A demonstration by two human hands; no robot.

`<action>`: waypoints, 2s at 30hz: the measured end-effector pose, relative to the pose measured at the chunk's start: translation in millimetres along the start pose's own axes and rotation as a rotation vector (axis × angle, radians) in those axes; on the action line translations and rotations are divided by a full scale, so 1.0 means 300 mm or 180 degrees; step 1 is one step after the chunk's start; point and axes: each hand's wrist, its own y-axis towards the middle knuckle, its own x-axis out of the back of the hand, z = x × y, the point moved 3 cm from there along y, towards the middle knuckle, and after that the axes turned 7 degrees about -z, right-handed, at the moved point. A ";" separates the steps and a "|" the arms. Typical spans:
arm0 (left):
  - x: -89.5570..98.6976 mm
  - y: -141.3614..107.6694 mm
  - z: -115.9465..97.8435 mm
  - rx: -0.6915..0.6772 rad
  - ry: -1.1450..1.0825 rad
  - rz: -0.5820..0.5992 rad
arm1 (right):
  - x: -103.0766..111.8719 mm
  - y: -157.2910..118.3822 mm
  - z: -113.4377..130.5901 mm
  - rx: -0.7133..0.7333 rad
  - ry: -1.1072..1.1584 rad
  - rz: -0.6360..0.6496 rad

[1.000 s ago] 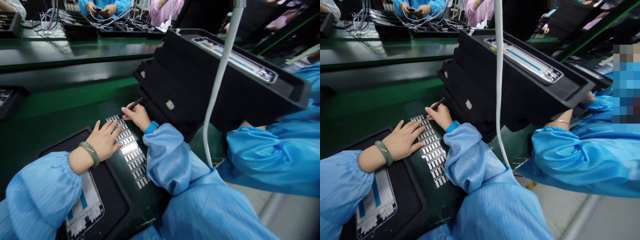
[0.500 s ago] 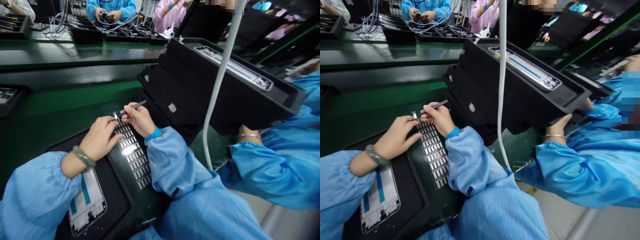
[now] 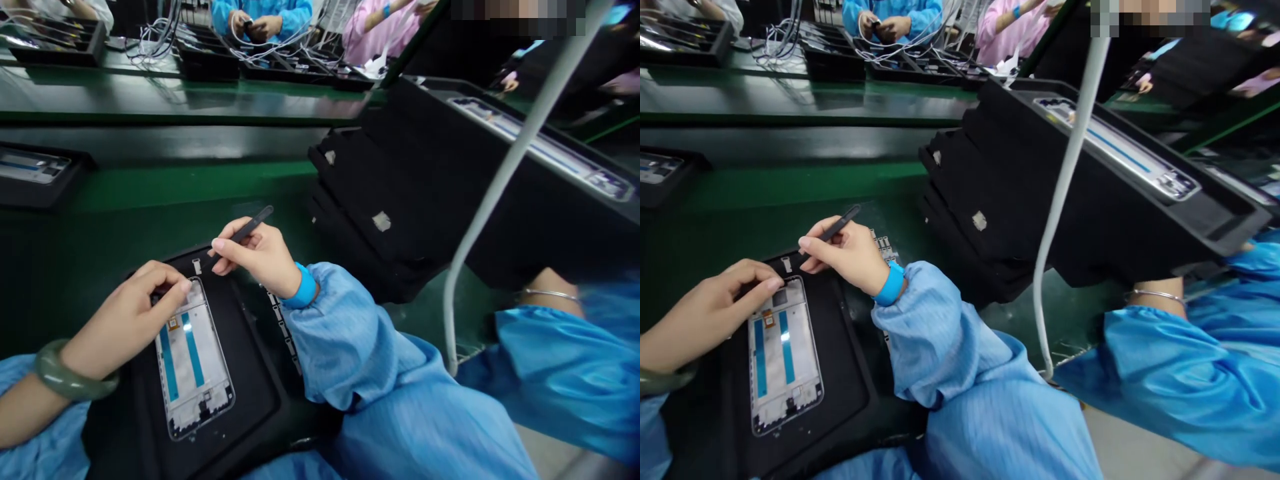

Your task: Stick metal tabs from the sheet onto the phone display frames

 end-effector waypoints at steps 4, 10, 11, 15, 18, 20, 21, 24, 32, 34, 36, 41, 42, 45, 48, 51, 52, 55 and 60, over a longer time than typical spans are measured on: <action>0.041 -0.078 0.106 -0.0659 0.0558 -0.0130 | -0.047 0.008 -0.067 -0.0409 0.0090 -0.0074; 0.027 -0.139 0.193 -0.1200 0.0691 -0.0116 | -0.116 0.015 -0.158 -0.0605 -0.0186 0.0037; 0.023 -0.142 0.193 -0.1233 0.0685 -0.0122 | -0.119 0.015 -0.163 -0.0569 -0.0309 0.0050; 0.016 -0.139 0.186 -0.1241 0.0653 -0.0114 | -0.114 0.012 -0.170 -0.0426 -0.0677 0.0079; 0.016 -0.137 0.182 -0.1207 0.0630 -0.0126 | -0.108 0.009 -0.172 -0.0339 -0.0881 0.0137; 0.016 -0.137 0.180 -0.1166 0.0618 -0.0128 | -0.106 0.009 -0.174 -0.0273 -0.0967 0.0170; 0.015 -0.137 0.180 -0.1143 0.0617 -0.0120 | -0.105 0.009 -0.175 -0.0245 -0.0991 0.0181; 0.013 -0.138 0.177 -0.1130 0.0612 -0.0113 | -0.106 0.008 -0.175 -0.0174 -0.1081 0.0202; 0.009 -0.139 0.164 -0.1272 0.0774 -0.0121 | -0.109 0.005 -0.170 -0.0098 -0.1225 0.0205; 0.005 -0.140 0.163 -0.1346 0.0928 -0.0124 | -0.110 0.005 -0.167 -0.0118 -0.1260 0.0214; 0.000 -0.140 0.162 -0.1449 0.1125 -0.0136 | -0.112 0.004 -0.162 -0.0104 -0.1341 0.0228; -0.004 -0.141 0.132 -0.1662 0.1532 -0.0204 | -0.119 -0.007 -0.148 0.0188 -0.1730 0.0264; -0.004 -0.142 0.123 -0.1648 0.1601 -0.0217 | -0.117 -0.007 -0.146 0.0243 -0.1761 0.0244; -0.006 -0.146 0.103 -0.1515 0.1746 -0.0236 | -0.107 0.004 -0.142 0.0316 -0.1428 0.0060; -0.013 -0.150 0.102 -0.1361 0.1702 -0.0258 | -0.099 0.031 -0.139 0.0361 -0.0905 0.0016; -0.021 -0.152 0.117 -0.1245 0.1562 -0.0279 | -0.105 0.054 -0.144 0.0427 -0.1033 0.0262; -0.024 -0.153 0.122 -0.1229 0.1530 -0.0279 | -0.108 0.058 -0.146 0.0444 -0.1157 0.0343; -0.029 -0.154 0.133 -0.1216 0.1474 -0.0264 | -0.115 0.059 -0.151 0.0499 -0.1438 0.0482; -0.029 -0.156 0.134 -0.1219 0.1443 -0.0248 | -0.128 0.042 -0.135 0.0730 -0.1857 0.0596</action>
